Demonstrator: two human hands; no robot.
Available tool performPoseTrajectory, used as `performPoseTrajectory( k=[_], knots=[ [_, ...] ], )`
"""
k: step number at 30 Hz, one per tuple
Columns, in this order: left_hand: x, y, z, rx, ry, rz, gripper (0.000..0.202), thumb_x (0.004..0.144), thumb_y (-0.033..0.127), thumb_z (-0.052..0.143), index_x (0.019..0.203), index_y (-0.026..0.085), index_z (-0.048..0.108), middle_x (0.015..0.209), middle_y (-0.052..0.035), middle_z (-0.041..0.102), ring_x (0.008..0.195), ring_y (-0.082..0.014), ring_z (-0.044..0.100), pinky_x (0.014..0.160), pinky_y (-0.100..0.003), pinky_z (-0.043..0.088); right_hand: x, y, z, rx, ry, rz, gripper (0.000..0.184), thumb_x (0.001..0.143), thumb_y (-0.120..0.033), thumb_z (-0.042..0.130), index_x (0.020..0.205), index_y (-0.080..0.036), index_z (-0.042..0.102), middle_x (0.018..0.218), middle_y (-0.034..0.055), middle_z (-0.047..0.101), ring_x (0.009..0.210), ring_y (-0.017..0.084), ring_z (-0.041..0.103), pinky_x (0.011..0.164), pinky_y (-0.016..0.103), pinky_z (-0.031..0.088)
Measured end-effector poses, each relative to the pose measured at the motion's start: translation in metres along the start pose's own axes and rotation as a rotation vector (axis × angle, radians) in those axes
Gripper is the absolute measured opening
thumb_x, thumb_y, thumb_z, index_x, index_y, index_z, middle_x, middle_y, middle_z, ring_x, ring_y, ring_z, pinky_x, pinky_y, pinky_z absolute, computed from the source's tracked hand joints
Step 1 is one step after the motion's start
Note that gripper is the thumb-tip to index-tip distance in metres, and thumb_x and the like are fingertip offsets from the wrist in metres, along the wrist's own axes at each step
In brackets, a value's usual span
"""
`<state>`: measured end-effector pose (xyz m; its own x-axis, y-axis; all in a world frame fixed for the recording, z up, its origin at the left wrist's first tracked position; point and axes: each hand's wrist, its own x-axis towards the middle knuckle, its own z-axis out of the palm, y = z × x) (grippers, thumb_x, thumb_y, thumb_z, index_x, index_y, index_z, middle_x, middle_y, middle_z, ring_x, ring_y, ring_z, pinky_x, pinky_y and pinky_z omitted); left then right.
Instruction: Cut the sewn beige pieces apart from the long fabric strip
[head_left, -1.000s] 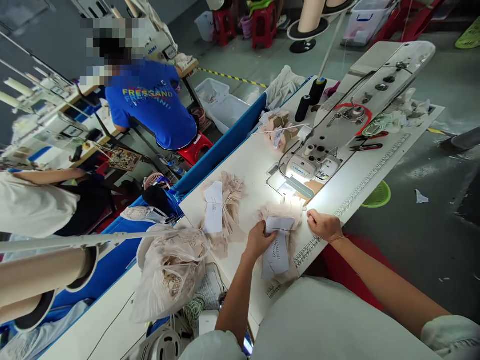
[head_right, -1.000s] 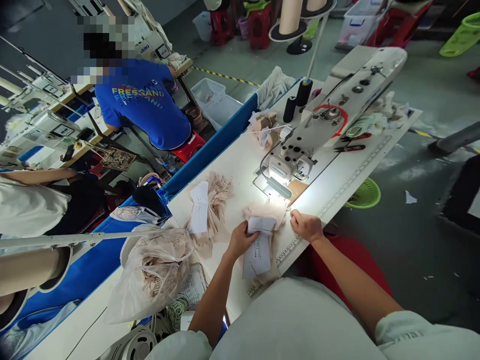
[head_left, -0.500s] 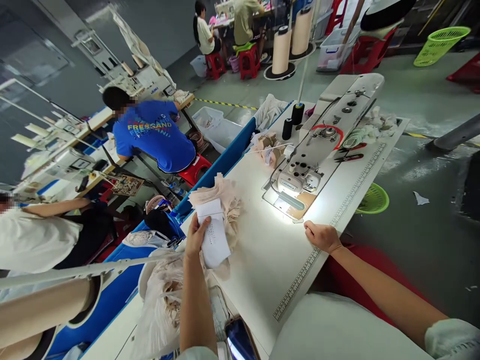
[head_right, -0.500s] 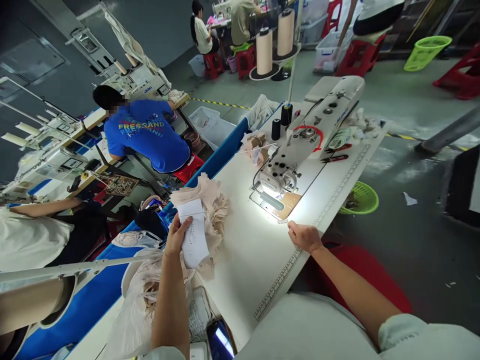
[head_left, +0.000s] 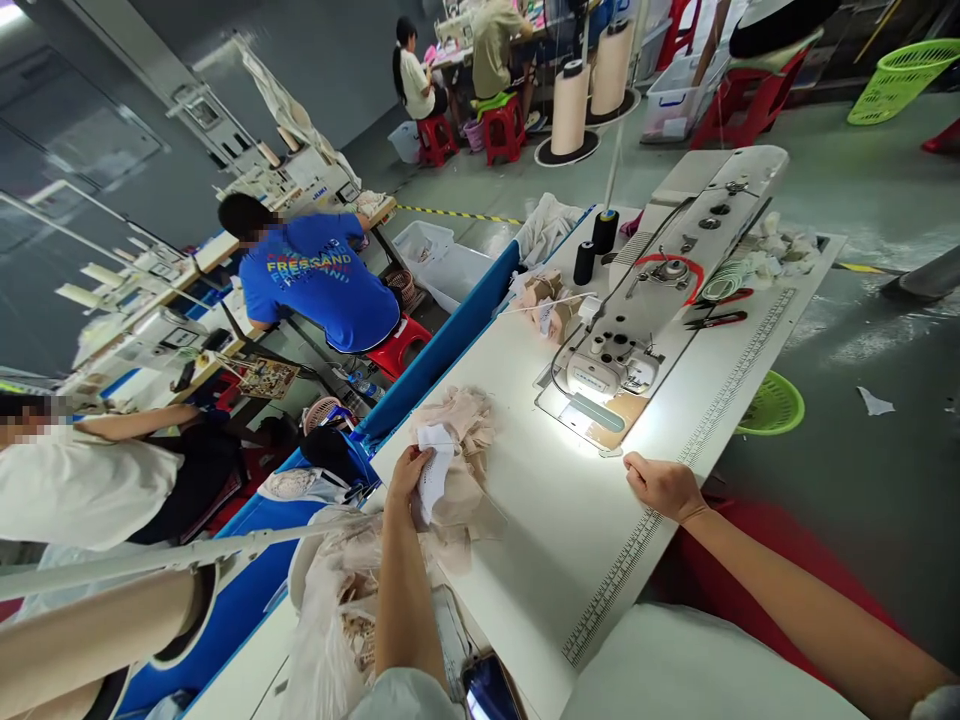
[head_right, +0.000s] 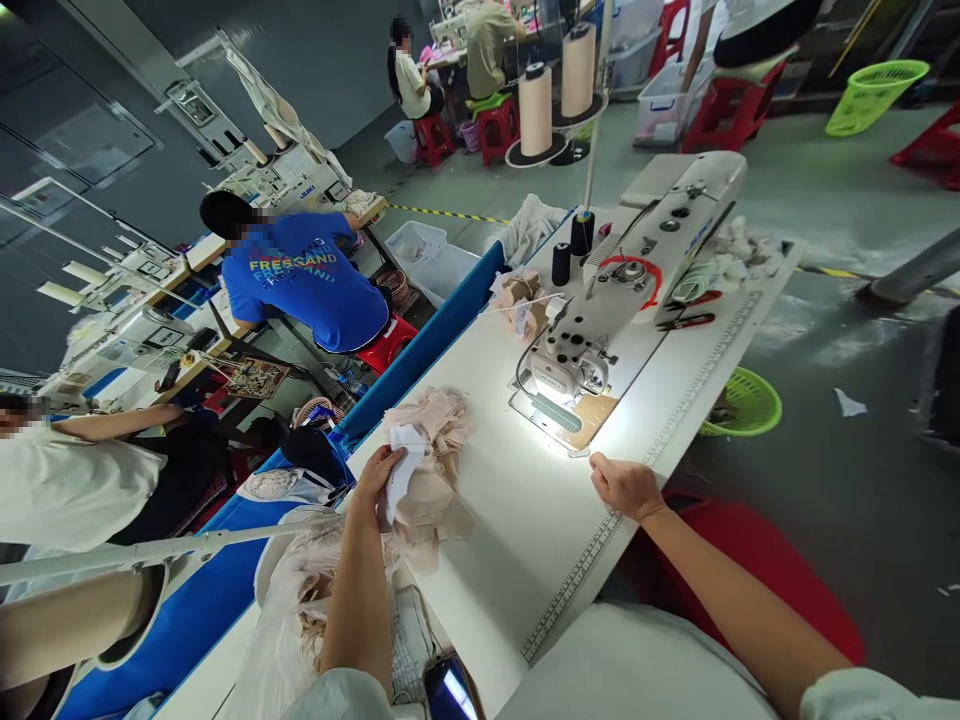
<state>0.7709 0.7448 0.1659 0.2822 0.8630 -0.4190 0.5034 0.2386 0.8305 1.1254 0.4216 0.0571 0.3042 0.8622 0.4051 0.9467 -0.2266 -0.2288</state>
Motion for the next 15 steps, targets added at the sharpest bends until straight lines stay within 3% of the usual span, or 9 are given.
performPoseTrajectory(
  k=[8, 12, 15],
  knots=[
    [0.028, 0.018, 0.042, 0.172, -0.163, 0.128, 0.039, 0.064, 0.043, 0.078, 0.090, 0.015, 0.070, 0.094, -0.0092, 0.072, 0.096, -0.0282, 0.064, 0.090, -0.037, 0.048, 0.000, -0.003, -0.003, 0.011, -0.066, 0.019, 0.032, 0.090, -0.021, 0.037, 0.073, -0.017, 0.064, 0.048, 0.0007, 0.053, 0.043, 0.012, 0.037, 0.052, 0.028, 0.016],
    [0.041, 0.041, 0.022, 0.306, -0.198, 0.161, 0.031, 0.067, 0.042, 0.081, 0.080, 0.016, 0.069, 0.089, -0.0073, 0.072, 0.098, -0.0294, 0.064, 0.097, -0.042, 0.047, 0.001, -0.002, -0.005, 0.033, -0.130, 0.026, 0.033, 0.091, -0.020, 0.035, 0.078, -0.017, 0.065, 0.053, 0.0022, 0.059, 0.046, 0.013, 0.041, 0.053, 0.029, 0.018],
    [0.049, 0.066, 0.007, 0.423, -0.196, 0.191, 0.030, 0.085, 0.043, 0.072, 0.092, 0.014, 0.068, 0.098, -0.0066, 0.070, 0.098, -0.0251, 0.065, 0.095, -0.045, 0.051, 0.007, 0.000, -0.005, 0.062, -0.181, 0.039, 0.032, 0.090, -0.018, 0.034, 0.081, -0.015, 0.065, 0.056, 0.0035, 0.060, 0.048, 0.014, 0.044, 0.053, 0.029, 0.020]
  ],
)
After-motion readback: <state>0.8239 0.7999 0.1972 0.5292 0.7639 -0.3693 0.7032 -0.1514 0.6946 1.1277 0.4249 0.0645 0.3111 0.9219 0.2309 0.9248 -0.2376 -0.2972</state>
